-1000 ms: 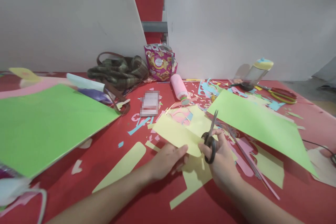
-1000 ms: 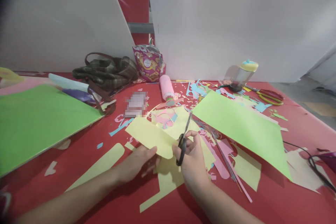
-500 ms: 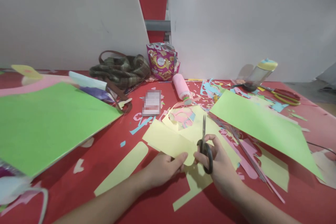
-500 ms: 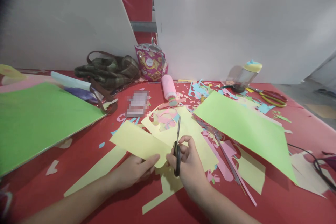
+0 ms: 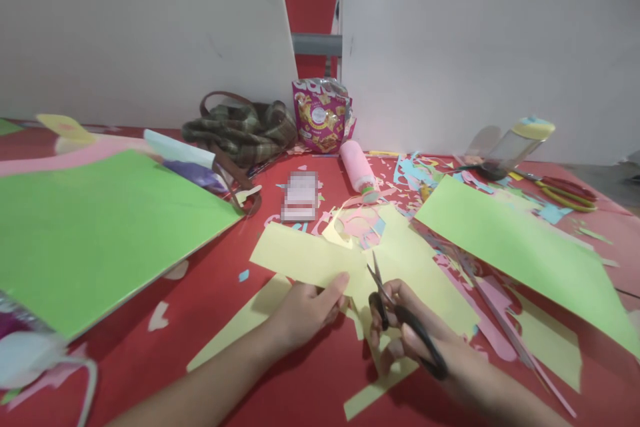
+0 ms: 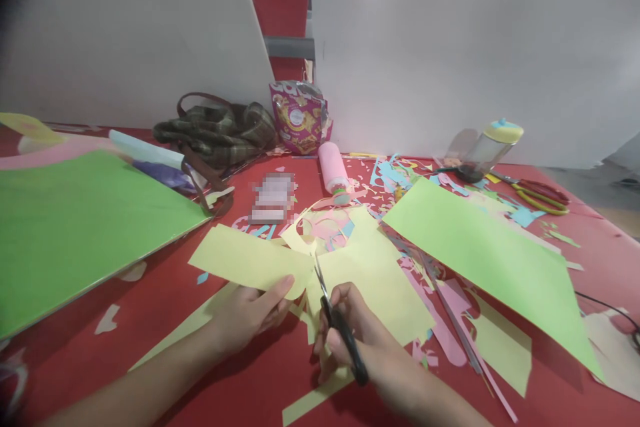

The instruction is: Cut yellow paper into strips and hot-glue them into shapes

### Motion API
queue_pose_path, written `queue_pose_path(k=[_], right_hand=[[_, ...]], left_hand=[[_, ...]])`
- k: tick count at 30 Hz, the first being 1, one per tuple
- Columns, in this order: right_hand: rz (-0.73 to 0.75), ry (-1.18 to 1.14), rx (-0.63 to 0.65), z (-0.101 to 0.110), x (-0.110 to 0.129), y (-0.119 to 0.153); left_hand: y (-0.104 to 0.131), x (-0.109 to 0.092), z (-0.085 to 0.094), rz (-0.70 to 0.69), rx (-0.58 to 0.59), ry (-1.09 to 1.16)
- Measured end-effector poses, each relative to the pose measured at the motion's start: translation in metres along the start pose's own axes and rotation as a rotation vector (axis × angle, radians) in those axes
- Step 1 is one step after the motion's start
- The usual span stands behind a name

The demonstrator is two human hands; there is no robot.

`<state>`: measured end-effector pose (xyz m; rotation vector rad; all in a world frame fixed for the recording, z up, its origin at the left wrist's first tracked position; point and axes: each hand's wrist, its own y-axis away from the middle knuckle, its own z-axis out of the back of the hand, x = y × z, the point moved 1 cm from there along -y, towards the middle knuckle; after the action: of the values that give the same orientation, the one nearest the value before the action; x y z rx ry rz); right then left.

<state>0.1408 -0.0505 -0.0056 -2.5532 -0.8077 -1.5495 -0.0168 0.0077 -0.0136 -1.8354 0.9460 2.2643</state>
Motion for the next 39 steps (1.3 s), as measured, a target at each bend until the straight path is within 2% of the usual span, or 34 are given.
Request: queue_pose_path(k=[7,16,39], right_hand=[[0.039,0.032,0.015,-0.002,0.001,-0.001],[0.064,0.033,0.018,0.001,-0.004,0.001],[0.062,0.171,-0.071,0.001,-0.013,-0.001]], left_hand=[[0.010,-0.011,-0.002,-0.031,-0.049,-0.193],[0.015,-0.016,-0.006,0.009,-0.003,-0.253],[0.019,-0.016,-0.012,0.040,-0.061,-0.286]])
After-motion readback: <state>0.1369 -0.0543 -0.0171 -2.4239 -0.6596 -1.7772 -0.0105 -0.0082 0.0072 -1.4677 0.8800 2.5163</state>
